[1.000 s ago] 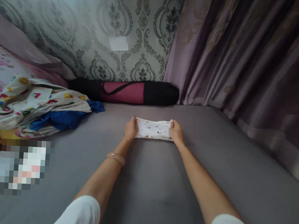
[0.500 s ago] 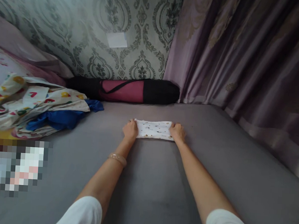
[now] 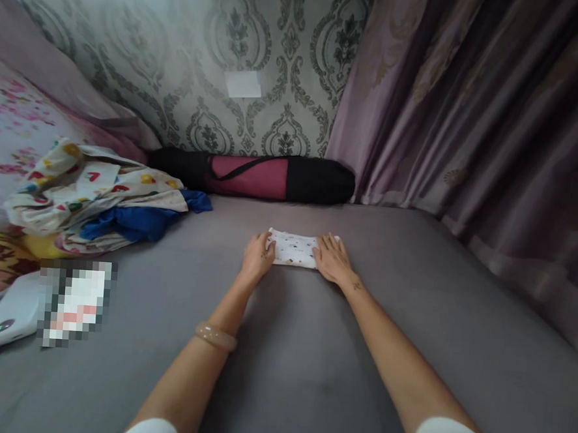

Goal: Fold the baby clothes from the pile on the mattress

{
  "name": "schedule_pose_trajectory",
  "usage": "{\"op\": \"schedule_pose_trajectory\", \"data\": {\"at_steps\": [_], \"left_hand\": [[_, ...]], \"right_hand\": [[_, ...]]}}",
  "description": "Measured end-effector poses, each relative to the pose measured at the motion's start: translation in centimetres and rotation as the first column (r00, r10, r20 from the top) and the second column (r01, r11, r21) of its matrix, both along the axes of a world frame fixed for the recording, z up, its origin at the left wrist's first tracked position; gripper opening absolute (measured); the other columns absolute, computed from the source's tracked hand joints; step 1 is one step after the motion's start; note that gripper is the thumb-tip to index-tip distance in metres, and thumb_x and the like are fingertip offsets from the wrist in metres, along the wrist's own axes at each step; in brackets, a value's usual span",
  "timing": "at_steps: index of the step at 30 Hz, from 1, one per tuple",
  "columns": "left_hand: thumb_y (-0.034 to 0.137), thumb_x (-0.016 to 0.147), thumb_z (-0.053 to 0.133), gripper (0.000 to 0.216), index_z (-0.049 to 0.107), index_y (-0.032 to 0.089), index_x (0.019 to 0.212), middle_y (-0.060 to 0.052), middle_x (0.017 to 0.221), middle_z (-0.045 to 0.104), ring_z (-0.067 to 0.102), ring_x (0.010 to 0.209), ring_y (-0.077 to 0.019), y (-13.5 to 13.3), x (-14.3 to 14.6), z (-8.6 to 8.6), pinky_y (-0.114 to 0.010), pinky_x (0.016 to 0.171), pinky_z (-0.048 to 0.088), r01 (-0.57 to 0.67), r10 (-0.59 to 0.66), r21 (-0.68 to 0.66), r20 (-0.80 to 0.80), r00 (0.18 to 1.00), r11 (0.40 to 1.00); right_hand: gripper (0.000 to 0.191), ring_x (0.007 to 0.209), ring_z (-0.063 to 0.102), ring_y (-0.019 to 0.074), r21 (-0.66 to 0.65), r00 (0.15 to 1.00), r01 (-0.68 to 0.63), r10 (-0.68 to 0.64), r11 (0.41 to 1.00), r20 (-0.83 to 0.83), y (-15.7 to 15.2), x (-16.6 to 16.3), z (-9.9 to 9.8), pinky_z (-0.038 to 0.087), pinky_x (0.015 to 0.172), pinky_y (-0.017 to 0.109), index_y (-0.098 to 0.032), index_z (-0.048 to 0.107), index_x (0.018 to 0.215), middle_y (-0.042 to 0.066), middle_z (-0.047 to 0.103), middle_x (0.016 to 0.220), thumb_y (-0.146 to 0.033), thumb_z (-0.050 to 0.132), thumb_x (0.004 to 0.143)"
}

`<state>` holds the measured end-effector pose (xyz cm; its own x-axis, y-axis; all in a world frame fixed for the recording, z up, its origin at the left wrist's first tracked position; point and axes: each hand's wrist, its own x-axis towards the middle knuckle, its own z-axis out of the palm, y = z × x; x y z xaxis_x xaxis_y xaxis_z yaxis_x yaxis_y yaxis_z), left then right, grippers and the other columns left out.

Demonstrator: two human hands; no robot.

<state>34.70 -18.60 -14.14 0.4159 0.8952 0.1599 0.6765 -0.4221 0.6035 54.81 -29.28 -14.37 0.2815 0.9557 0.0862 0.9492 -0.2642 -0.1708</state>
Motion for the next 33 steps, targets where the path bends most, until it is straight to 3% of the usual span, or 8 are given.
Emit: {"op": "schedule_pose_trajectory", "data": {"at_steps": [3, 7, 12, 15, 18, 26, 31, 33], "left_hand": [[0.023, 0.093, 0.046, 0.040, 0.053, 0.013, 0.132, -0.016, 0.134, 0.056, 0.054, 0.122, -0.0274, -1.7, -0.2, -0.9, -0.038, 0.103, 0.041, 0.080, -0.080, 0.001, 0.005, 0.997, 0.997], [0.017, 0.092, 0.047, 0.041, 0.054, 0.013, 0.132, -0.016, 0.138, 0.054, 0.052, 0.126, -0.0260, -2.1, -0.8, -1.9, -0.037, 0.106, 0.040, 0.069, -0.069, 0.001, 0.036, 0.997, 0.998], [0.016, 0.092, 0.046, 0.041, 0.054, 0.012, 0.131, -0.016, 0.133, 0.058, 0.054, 0.124, -0.0246, -2.0, -1.6, -2.4, -0.037, 0.107, 0.040, 0.025, -0.021, -0.034, 0.121, 0.992, 0.999], [0.016, 0.092, 0.045, 0.040, 0.055, 0.011, 0.130, -0.017, 0.130, 0.060, 0.055, 0.122, -0.0244, -1.9, -1.8, -2.6, -0.038, 0.106, 0.041, 0.001, 0.010, -0.062, 0.166, 0.986, 0.998], [0.016, 0.093, 0.043, 0.038, 0.055, 0.010, 0.129, -0.017, 0.129, 0.061, 0.056, 0.121, -0.0240, -2.0, -2.1, -2.6, -0.038, 0.106, 0.041, -0.012, 0.025, -0.065, 0.204, 0.979, 0.998], [0.014, 0.092, 0.045, 0.036, 0.059, 0.013, 0.125, -0.015, 0.126, 0.063, 0.059, 0.118, -0.0227, -1.9, -2.4, -2.7, -0.038, 0.104, 0.044, 0.006, 0.012, -0.069, 0.264, 0.964, 0.998], [0.013, 0.092, 0.045, 0.036, 0.059, 0.012, 0.126, -0.016, 0.127, 0.063, 0.058, 0.120, -0.0233, -1.7, -2.4, -2.8, -0.038, 0.105, 0.043, -0.009, 0.034, -0.086, 0.288, 0.957, 0.996], [0.013, 0.092, 0.044, 0.037, 0.059, 0.011, 0.126, -0.016, 0.127, 0.063, 0.058, 0.120, -0.0233, -1.6, -2.4, -2.8, -0.038, 0.105, 0.043, -0.018, 0.044, -0.094, 0.284, 0.958, 0.995]], "right_hand": [[0.061, 0.147, 0.019, 0.0258, -0.088, 0.999, 0.031, -0.031, 0.996, -0.004, 0.4, 0.1, -1.6, 0.008, 0.119, 0.044, -0.009, 0.029, 0.152, 0.010, 0.027, 0.159, -0.040, 0.017, 0.101], [0.063, 0.147, 0.017, 0.0253, -0.107, 1.000, 0.030, -0.029, 0.994, 0.006, 0.7, 0.9, -2.3, 0.008, 0.119, 0.045, -0.010, 0.026, 0.153, 0.008, 0.024, 0.159, -0.042, 0.014, 0.100], [0.063, 0.147, 0.018, 0.0266, -0.155, 0.999, 0.046, -0.048, 0.987, -0.010, 0.9, 0.6, -1.1, 0.010, 0.118, 0.048, -0.011, 0.029, 0.152, 0.011, 0.024, 0.159, -0.042, 0.016, 0.100], [0.060, 0.148, 0.015, 0.0265, -0.014, 0.999, 0.041, -0.040, 0.999, 0.029, 1.4, -1.3, 0.3, 0.005, 0.118, 0.051, -0.011, 0.034, 0.150, 0.013, 0.024, 0.159, -0.039, 0.017, 0.100], [0.060, 0.148, 0.013, 0.0240, 0.091, 0.997, -0.073, 0.071, 0.993, 0.020, 2.0, -3.8, 1.0, 0.005, 0.119, 0.049, -0.013, 0.031, 0.152, 0.010, 0.022, 0.160, -0.041, 0.015, 0.101], [0.059, 0.146, 0.020, 0.0252, -0.035, 0.992, -0.120, 0.118, 0.992, -0.054, 2.7, -5.3, -1.8, 0.010, 0.118, 0.047, -0.017, 0.033, 0.151, 0.007, 0.029, 0.158, -0.043, 0.018, 0.101], [0.057, 0.145, 0.024, 0.0284, -0.078, 0.991, -0.111, 0.105, 0.991, -0.081, 3.3, -5.4, -0.6, 0.012, 0.117, 0.052, -0.015, 0.039, 0.148, 0.010, 0.032, 0.156, -0.041, 0.023, 0.101], [0.055, 0.145, 0.023, 0.0283, -0.006, 0.994, -0.097, 0.096, 0.995, -0.045, 3.8, -6.2, 0.2, 0.010, 0.117, 0.053, -0.013, 0.042, 0.146, 0.012, 0.032, 0.156, -0.037, 0.024, 0.100]]}}
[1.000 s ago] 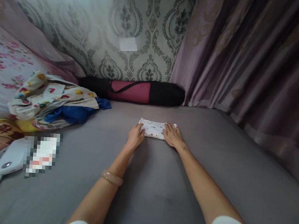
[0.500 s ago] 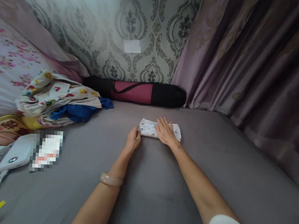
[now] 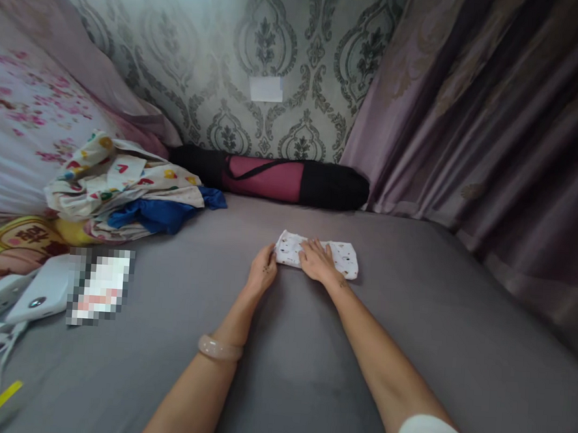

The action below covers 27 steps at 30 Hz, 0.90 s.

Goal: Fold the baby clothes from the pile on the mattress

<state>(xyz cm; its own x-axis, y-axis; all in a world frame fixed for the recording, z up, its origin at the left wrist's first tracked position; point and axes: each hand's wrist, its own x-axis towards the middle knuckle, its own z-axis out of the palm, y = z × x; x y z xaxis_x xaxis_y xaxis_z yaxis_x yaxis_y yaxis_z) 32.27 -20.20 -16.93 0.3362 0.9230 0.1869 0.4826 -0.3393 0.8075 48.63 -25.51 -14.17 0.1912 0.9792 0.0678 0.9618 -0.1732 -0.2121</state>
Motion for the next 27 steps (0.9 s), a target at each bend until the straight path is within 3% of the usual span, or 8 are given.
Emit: {"op": "schedule_pose_trajectory", "data": {"at_steps": [3, 8, 12, 17, 23, 27], "left_hand": [[0.012, 0.091, 0.043, 0.038, 0.059, 0.012, 0.126, -0.015, 0.127, 0.063, 0.059, 0.119, -0.0229, 0.1, 0.0, 0.0, -0.038, 0.105, 0.043, -0.002, 0.002, 0.002, -0.007, 1.000, 1.000], [0.011, 0.091, 0.041, 0.040, 0.058, 0.012, 0.127, -0.015, 0.129, 0.063, 0.058, 0.120, -0.0221, 0.2, -0.1, 0.0, -0.038, 0.106, 0.042, 0.000, 0.000, 0.003, -0.005, 1.000, 1.000], [0.012, 0.091, 0.039, 0.040, 0.057, 0.011, 0.127, -0.015, 0.130, 0.062, 0.057, 0.122, -0.0222, 0.3, -0.1, -0.1, -0.037, 0.106, 0.043, -0.015, 0.015, -0.012, -0.003, 1.000, 1.000], [0.010, 0.090, 0.038, 0.041, 0.057, 0.012, 0.126, -0.015, 0.129, 0.062, 0.058, 0.121, -0.0225, 0.5, -0.1, -0.2, -0.039, 0.106, 0.043, -0.047, 0.047, -0.012, 0.029, 0.998, 0.999], [0.013, 0.092, 0.037, 0.040, 0.056, 0.014, 0.127, -0.014, 0.126, 0.064, 0.060, 0.118, -0.0209, 0.9, -0.3, -0.2, -0.038, 0.105, 0.045, -0.125, 0.128, -0.039, 0.099, 0.987, 0.991], [0.017, 0.095, 0.035, 0.039, 0.054, 0.012, 0.128, -0.016, 0.126, 0.063, 0.060, 0.118, -0.0219, 0.8, -0.4, 0.0, -0.038, 0.104, 0.045, -0.135, 0.138, -0.037, 0.092, 0.986, 0.990]], "right_hand": [[0.054, 0.147, 0.018, 0.0241, 0.131, 0.999, -0.028, 0.023, 0.991, 0.036, 0.6, -1.5, 0.2, 0.007, 0.118, 0.048, -0.013, 0.039, 0.147, 0.011, 0.029, 0.157, -0.036, 0.023, 0.101], [0.054, 0.146, 0.022, 0.0229, 0.015, 0.999, -0.049, 0.049, 0.999, -0.003, 0.8, -2.3, -1.5, 0.012, 0.118, 0.044, -0.014, 0.039, 0.148, 0.009, 0.032, 0.156, -0.037, 0.023, 0.101], [0.054, 0.144, 0.026, 0.0252, -0.039, 0.999, -0.042, 0.042, 0.998, -0.010, 1.3, -2.3, -1.0, 0.014, 0.117, 0.046, -0.013, 0.041, 0.147, 0.010, 0.033, 0.156, -0.036, 0.026, 0.100], [0.056, 0.147, 0.017, 0.0248, 0.091, 0.998, -0.060, 0.057, 0.994, 0.033, 2.6, -4.2, 0.1, 0.005, 0.118, 0.048, -0.008, 0.038, 0.147, 0.012, 0.030, 0.157, -0.033, 0.024, 0.100], [0.058, 0.146, 0.020, 0.0238, -0.029, 0.994, -0.108, 0.108, 0.994, -0.013, 3.6, -6.0, -1.4, 0.010, 0.119, 0.045, -0.007, 0.035, 0.149, 0.013, 0.026, 0.158, -0.035, 0.022, 0.100], [0.057, 0.147, 0.019, 0.0210, -0.046, 0.986, -0.130, 0.124, 0.990, -0.107, 3.9, -5.0, -1.0, 0.010, 0.119, 0.043, -0.011, 0.034, 0.150, 0.010, 0.027, 0.158, -0.036, 0.019, 0.101]]}}
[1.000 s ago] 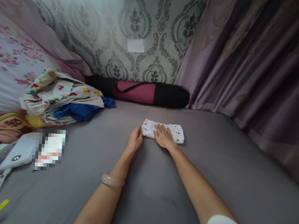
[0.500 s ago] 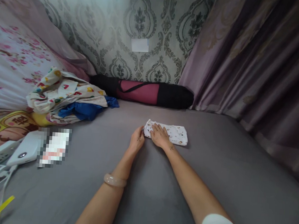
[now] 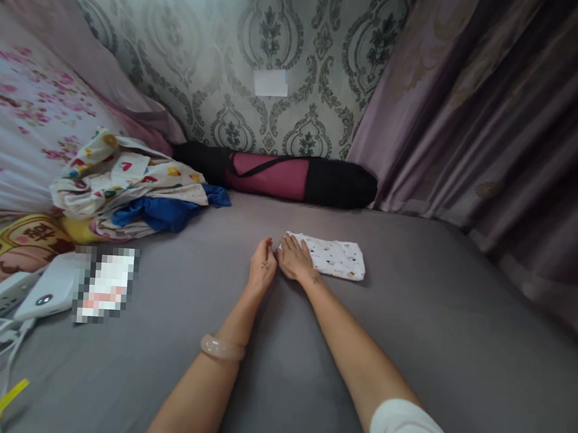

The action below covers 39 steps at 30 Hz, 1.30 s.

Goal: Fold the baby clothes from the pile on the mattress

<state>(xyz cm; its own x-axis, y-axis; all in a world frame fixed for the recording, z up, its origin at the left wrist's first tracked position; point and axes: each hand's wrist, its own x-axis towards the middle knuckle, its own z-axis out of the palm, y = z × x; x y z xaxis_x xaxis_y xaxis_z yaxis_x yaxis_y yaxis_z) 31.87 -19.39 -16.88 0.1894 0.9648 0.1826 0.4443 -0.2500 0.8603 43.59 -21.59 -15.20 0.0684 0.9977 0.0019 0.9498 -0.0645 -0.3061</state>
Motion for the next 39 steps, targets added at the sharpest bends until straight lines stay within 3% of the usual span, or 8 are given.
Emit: {"op": "schedule_pose_trajectory", "data": {"at_steps": [3, 7, 12, 24, 29, 34, 37, 39], "left_hand": [[0.018, 0.096, 0.033, 0.039, 0.053, 0.011, 0.129, -0.016, 0.130, 0.061, 0.057, 0.121, -0.0216, -0.1, 0.3, 0.4, -0.037, 0.106, 0.043, 0.027, -0.025, 0.063, -0.040, 0.999, 0.998], [0.011, 0.093, 0.034, 0.041, 0.053, 0.011, 0.129, -0.016, 0.135, 0.057, 0.054, 0.124, -0.0210, 0.3, 2.4, 1.0, -0.036, 0.108, 0.040, 0.197, -0.160, 0.194, -0.189, 0.969, 0.961], [0.009, 0.091, 0.038, 0.041, 0.053, 0.010, 0.129, -0.019, 0.140, 0.051, 0.045, 0.133, -0.0245, 0.9, 6.1, 0.8, -0.044, 0.114, 0.031, 0.398, -0.266, 0.223, -0.456, 0.849, 0.890], [0.043, 0.099, 0.031, 0.056, 0.042, 0.012, 0.144, -0.019, 0.154, 0.034, 0.023, 0.145, -0.0332, 1.0, 6.0, -0.7, -0.053, 0.115, 0.020, 0.350, -0.189, 0.131, -0.644, 0.741, 0.928], [0.045, 0.099, 0.028, 0.061, 0.041, 0.006, 0.144, -0.024, 0.155, 0.028, 0.024, 0.145, -0.0342, 0.9, 6.1, -0.7, -0.050, 0.115, 0.022, 0.309, -0.156, 0.125, -0.654, 0.740, 0.943], [0.043, 0.099, 0.029, 0.058, 0.041, 0.010, 0.145, -0.022, 0.155, 0.027, 0.022, 0.146, -0.0326, 1.3, 5.9, -0.4, -0.050, 0.115, 0.021, 0.324, -0.189, 0.090, -0.653, 0.734, 0.942], [0.042, 0.099, 0.029, 0.057, 0.041, 0.010, 0.145, -0.022, 0.156, 0.027, 0.022, 0.146, -0.0333, 1.4, 5.8, 0.4, -0.054, 0.115, 0.020, 0.341, -0.238, 0.030, -0.657, 0.715, 0.940], [0.041, 0.099, 0.029, 0.056, 0.043, 0.009, 0.143, -0.021, 0.155, 0.028, 0.020, 0.146, -0.0336, 0.9, 6.1, 0.9, -0.055, 0.116, 0.013, 0.344, -0.201, 0.103, -0.644, 0.739, 0.933]], "right_hand": [[0.057, 0.146, 0.022, 0.0182, 0.050, 0.996, 0.030, -0.025, 0.998, -0.090, -0.5, 1.9, 1.1, 0.017, 0.118, 0.038, -0.011, 0.032, 0.151, 0.010, 0.029, 0.158, -0.035, 0.013, 0.102], [0.054, 0.146, 0.021, 0.0238, 0.157, 0.996, 0.084, -0.087, 0.984, 0.011, -2.7, 4.6, 1.7, 0.012, 0.119, 0.043, -0.007, 0.036, 0.148, 0.012, 0.031, 0.156, -0.026, 0.024, 0.099], [0.056, 0.146, 0.022, 0.0239, 0.048, 0.995, 0.078, -0.081, 0.996, 0.053, -4.6, 5.6, 0.5, 0.013, 0.119, 0.043, -0.005, 0.035, 0.148, 0.013, 0.032, 0.156, -0.027, 0.022, 0.099], [0.063, 0.147, 0.021, 0.0237, 0.000, 0.987, 0.135, -0.135, 0.991, 0.083, -5.3, 7.4, -0.3, 0.013, 0.119, 0.040, -0.004, 0.031, 0.150, 0.014, 0.027, 0.158, -0.038, 0.020, 0.099], [0.062, 0.146, 0.021, 0.0244, -0.004, 0.965, 0.210, -0.207, 0.978, 0.160, -6.9, 10.3, -0.5, 0.011, 0.119, 0.042, -0.003, 0.031, 0.150, 0.013, 0.028, 0.157, -0.037, 0.019, 0.099], [0.063, 0.147, 0.019, 0.0240, -0.016, 0.954, 0.256, -0.250, 0.967, 0.164, -8.4, 13.0, -0.5, 0.013, 0.119, 0.043, -0.006, 0.030, 0.151, 0.012, 0.026, 0.158, -0.038, 0.018, 0.099], [0.062, 0.147, 0.018, 0.0244, -0.015, 0.956, 0.260, -0.255, 0.966, 0.142, -8.7, 13.2, -0.1, 0.013, 0.119, 0.044, -0.007, 0.030, 0.151, 0.012, 0.025, 0.159, -0.037, 0.016, 0.099], [0.061, 0.148, 0.016, 0.0243, 0.037, 0.957, 0.252, -0.255, 0.967, 0.141, -8.5, 12.4, 0.4, 0.009, 0.119, 0.046, -0.008, 0.032, 0.151, 0.012, 0.023, 0.159, -0.037, 0.017, 0.099]]}}
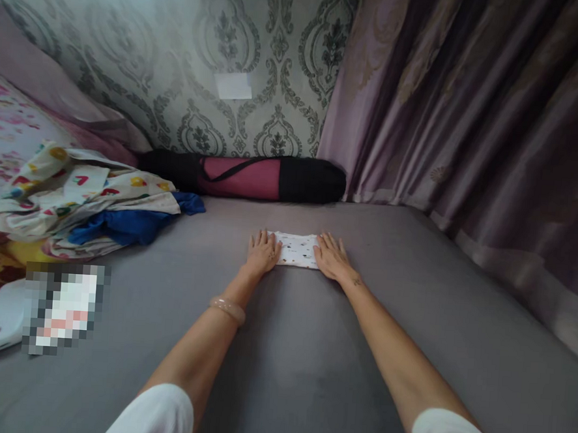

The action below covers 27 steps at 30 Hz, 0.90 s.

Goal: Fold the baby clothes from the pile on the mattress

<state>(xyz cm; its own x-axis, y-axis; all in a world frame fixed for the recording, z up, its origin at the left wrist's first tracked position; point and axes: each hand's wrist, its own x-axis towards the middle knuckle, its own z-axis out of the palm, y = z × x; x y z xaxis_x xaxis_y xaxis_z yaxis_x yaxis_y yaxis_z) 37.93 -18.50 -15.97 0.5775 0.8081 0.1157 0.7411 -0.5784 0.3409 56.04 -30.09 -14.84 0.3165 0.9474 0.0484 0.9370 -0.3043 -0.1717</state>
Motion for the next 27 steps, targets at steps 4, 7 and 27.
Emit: {"op": "schedule_pose_trajectory", "data": {"at_steps": [4, 7, 27], "left_hand": [[0.038, 0.099, 0.032, 0.054, 0.047, 0.010, 0.141, -0.019, 0.154, 0.034, 0.019, 0.147, -0.0314, -1.6, 0.9, 0.3, -0.050, 0.119, 0.007, 0.082, -0.092, 0.124, 0.076, 0.993, 0.989], [0.037, 0.098, 0.034, 0.052, 0.047, 0.011, 0.142, -0.019, 0.153, 0.035, 0.026, 0.144, -0.0327, -2.2, 1.4, 0.0, -0.051, 0.118, 0.012, 0.115, -0.115, 0.045, 0.007, 0.993, 0.992], [0.039, 0.098, 0.029, 0.053, 0.041, 0.015, 0.144, -0.017, 0.152, 0.036, 0.037, 0.138, -0.0285, 0.1, -0.7, 0.0, -0.042, 0.111, 0.030, -0.165, 0.161, -0.037, -0.080, 0.984, 0.986]], "right_hand": [[0.057, 0.148, 0.015, 0.0229, 0.068, 0.995, -0.103, 0.103, 0.992, 0.016, 0.6, -2.6, 0.2, 0.005, 0.120, 0.045, -0.015, 0.034, 0.151, 0.009, 0.023, 0.160, -0.036, 0.020, 0.100], [0.056, 0.147, 0.019, 0.0232, 0.010, 0.991, -0.136, 0.136, 0.991, -0.019, 0.7, -3.9, -0.1, 0.009, 0.119, 0.044, -0.017, 0.035, 0.151, 0.008, 0.028, 0.158, -0.035, 0.022, 0.100], [0.055, 0.147, 0.018, 0.0244, -0.013, 0.986, 0.060, -0.062, 0.998, -0.153, -0.3, -1.5, 0.1, 0.019, 0.116, 0.044, -0.013, 0.035, 0.150, 0.011, 0.025, 0.159, -0.035, 0.027, 0.100]]}}
